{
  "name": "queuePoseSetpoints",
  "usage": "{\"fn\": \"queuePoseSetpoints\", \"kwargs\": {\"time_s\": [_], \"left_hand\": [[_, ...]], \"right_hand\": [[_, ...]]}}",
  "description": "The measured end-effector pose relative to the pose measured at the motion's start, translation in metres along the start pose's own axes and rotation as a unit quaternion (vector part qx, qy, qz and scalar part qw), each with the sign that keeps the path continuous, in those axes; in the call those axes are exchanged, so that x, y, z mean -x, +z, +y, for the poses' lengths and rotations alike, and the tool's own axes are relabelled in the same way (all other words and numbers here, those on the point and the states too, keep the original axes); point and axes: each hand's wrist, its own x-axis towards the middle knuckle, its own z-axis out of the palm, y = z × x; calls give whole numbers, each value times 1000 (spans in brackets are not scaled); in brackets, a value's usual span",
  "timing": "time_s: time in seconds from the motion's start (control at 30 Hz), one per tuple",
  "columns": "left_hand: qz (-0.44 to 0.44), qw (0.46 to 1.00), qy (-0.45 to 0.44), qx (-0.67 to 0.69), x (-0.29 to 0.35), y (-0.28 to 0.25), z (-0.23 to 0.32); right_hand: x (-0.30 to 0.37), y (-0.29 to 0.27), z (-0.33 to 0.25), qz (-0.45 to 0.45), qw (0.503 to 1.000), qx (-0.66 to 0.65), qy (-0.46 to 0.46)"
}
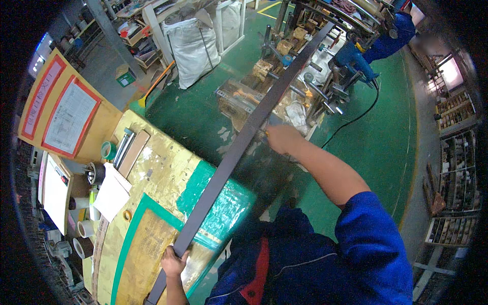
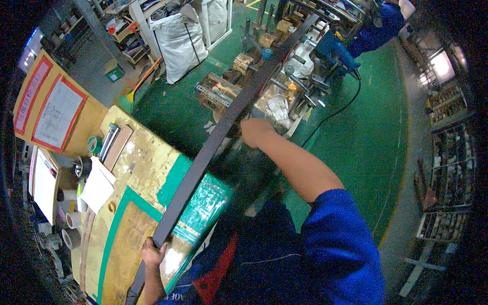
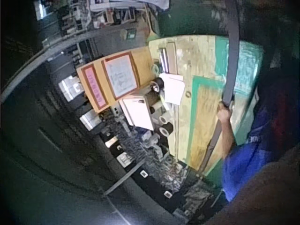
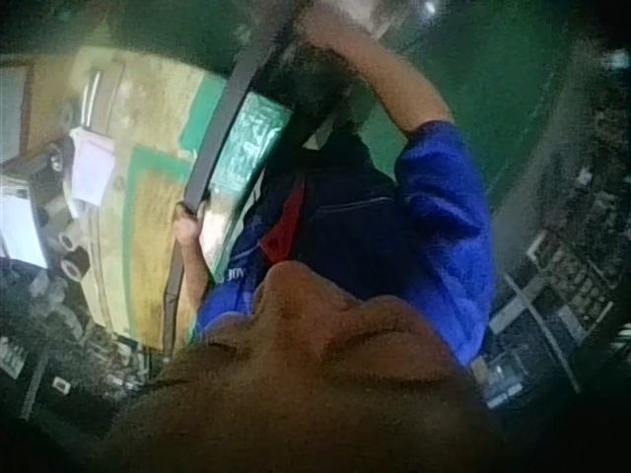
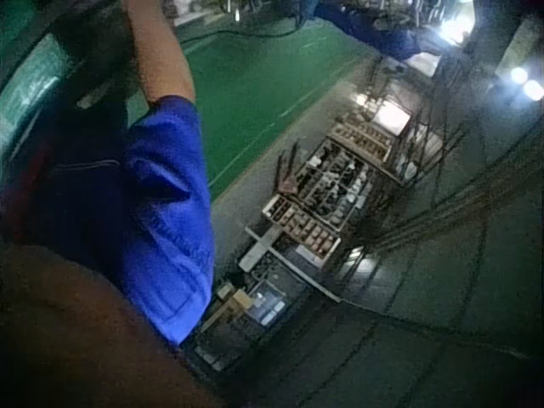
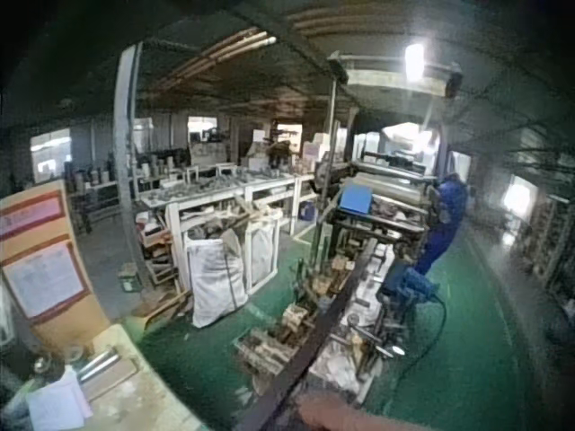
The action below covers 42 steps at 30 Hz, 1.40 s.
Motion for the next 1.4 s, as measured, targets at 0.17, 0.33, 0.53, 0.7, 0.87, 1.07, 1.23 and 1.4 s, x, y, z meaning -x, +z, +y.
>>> {"fn": "queuePoseSetpoints", "kwargs": {"time_s": [0.17, 0.33, 0.53, 0.7, 0.87, 1.07, 1.23, 1.4], "left_hand": [[-8, 1000, -15, 8, 7, 0, -30], [1, 1000, -4, 3, 18, 1, -54], [12, 1000, 9, -2, 35, 2, -76], [16, 1000, 10, -10, 49, 3, -96], [16, 1000, -5, -19, 61, 3, -112], [25, 1000, -6, 4, 78, 1, -133], [-29, 999, -41, -5, 90, 1, -153], [-12, 997, -68, -23, 97, -13, -161]], "right_hand": [[100, 91, 68, -235, 953, 35, 187], [140, 60, 25, 14, 983, -130, 126], [72, -7, -68, 115, 986, -115, -45], [54, -6, -96, 41, 995, -69, -58], [55, -9, -119, 5, 996, -69, -61], [28, -18, -160, -74, 993, -2, -93], [32, -15, -175, -168, 978, 42, -113], [51, -14, -185, -208, 970, 65, -110]]}}
